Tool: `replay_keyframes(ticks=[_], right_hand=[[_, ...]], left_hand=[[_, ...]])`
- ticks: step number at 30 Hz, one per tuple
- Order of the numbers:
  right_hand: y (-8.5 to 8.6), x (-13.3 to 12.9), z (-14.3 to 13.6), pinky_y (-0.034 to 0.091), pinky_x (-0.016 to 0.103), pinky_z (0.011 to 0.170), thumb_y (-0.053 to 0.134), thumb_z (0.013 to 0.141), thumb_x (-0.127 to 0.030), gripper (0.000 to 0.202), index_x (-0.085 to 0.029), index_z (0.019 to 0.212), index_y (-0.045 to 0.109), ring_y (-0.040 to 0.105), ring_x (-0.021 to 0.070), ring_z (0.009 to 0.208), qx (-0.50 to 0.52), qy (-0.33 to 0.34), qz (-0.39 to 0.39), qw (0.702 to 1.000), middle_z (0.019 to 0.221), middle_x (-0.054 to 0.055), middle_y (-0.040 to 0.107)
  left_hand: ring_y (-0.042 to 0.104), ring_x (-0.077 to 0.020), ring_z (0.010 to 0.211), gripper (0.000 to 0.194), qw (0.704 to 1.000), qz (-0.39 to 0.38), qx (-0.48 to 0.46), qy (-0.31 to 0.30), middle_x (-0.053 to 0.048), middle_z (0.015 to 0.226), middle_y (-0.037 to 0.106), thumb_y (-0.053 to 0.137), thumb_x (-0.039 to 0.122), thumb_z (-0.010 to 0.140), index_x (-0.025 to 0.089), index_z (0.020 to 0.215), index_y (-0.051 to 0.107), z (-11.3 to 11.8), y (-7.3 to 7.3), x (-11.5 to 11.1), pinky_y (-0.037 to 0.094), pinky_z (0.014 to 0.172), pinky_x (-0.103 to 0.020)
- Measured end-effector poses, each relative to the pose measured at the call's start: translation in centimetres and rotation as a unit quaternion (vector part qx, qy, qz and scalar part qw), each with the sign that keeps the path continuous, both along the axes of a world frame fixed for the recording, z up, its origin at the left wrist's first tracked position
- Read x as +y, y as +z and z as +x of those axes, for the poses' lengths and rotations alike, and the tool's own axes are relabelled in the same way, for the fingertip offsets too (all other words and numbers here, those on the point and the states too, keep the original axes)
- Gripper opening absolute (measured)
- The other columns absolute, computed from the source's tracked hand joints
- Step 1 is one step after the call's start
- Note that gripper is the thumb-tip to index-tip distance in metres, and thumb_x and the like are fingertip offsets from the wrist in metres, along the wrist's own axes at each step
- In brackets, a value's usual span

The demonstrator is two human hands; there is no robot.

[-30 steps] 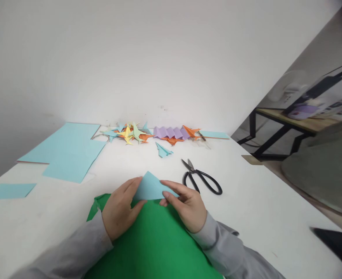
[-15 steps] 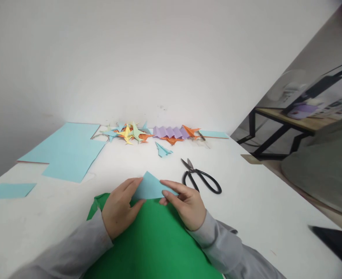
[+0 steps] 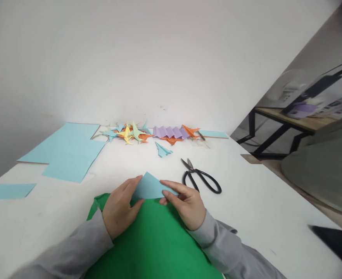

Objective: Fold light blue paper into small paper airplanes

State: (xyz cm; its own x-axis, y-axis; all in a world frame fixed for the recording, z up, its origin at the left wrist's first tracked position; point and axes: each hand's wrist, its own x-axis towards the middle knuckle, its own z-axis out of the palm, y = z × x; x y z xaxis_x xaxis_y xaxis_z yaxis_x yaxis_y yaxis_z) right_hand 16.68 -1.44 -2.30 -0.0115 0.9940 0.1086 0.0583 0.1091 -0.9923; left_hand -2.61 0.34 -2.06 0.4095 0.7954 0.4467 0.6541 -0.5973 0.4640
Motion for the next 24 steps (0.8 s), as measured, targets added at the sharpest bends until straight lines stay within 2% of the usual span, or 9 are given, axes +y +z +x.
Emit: replay_keyframes(ticks=[10,17,21,24], right_hand=[[0.03,0.01,-0.09,0.055,0.031,0.058,0.062,0.072,-0.031,0.032,-0.017,0.101,0.064,0.065,0.0178,0.055,-0.003,-0.001,0.001,1.0,0.058,0.003,0.067],[-0.11,0.07,-0.08,0.053,0.031,0.056,0.063,0.071,-0.031,0.038,-0.014,0.104,0.062,0.064,0.0178,0.053,0.004,-0.002,-0.005,1.0,0.055,0.003,0.066],[-0.13,0.04,-0.1,0.053,0.031,0.056,0.064,0.07,-0.03,0.037,-0.015,0.103,0.062,0.064,0.0171,0.053,0.012,-0.003,-0.003,1.0,0.06,0.003,0.066],[-0.04,0.0,-0.11,0.053,0.03,0.057,0.065,0.069,-0.031,0.037,-0.015,0.103,0.062,0.064,0.0169,0.054,0.011,-0.007,-0.009,1.0,0.063,0.004,0.067]], left_hand=[[0.056,-0.0238,0.099,0.047,1.0,-0.005,0.001,0.008,-0.01,0.11,0.057,0.051,0.017,0.075,0.021,0.12,0.041,0.02,-0.11,-0.04,0.051,0.076,-0.037],[0.054,-0.0223,0.101,0.042,1.0,0.01,0.005,-0.009,-0.008,0.11,0.057,0.047,0.014,0.077,0.021,0.117,0.041,0.05,0.06,-0.06,0.05,0.078,-0.036],[0.054,-0.0208,0.1,0.037,1.0,0.014,-0.01,-0.02,-0.008,0.11,0.056,0.046,0.012,0.076,0.02,0.112,0.045,0.06,-0.12,-0.06,0.049,0.079,-0.035],[0.054,-0.0196,0.097,0.028,0.999,-0.016,-0.043,-0.028,-0.008,0.107,0.057,0.045,0.011,0.076,0.019,0.102,0.051,0.19,0.21,-0.01,0.05,0.075,-0.033]])
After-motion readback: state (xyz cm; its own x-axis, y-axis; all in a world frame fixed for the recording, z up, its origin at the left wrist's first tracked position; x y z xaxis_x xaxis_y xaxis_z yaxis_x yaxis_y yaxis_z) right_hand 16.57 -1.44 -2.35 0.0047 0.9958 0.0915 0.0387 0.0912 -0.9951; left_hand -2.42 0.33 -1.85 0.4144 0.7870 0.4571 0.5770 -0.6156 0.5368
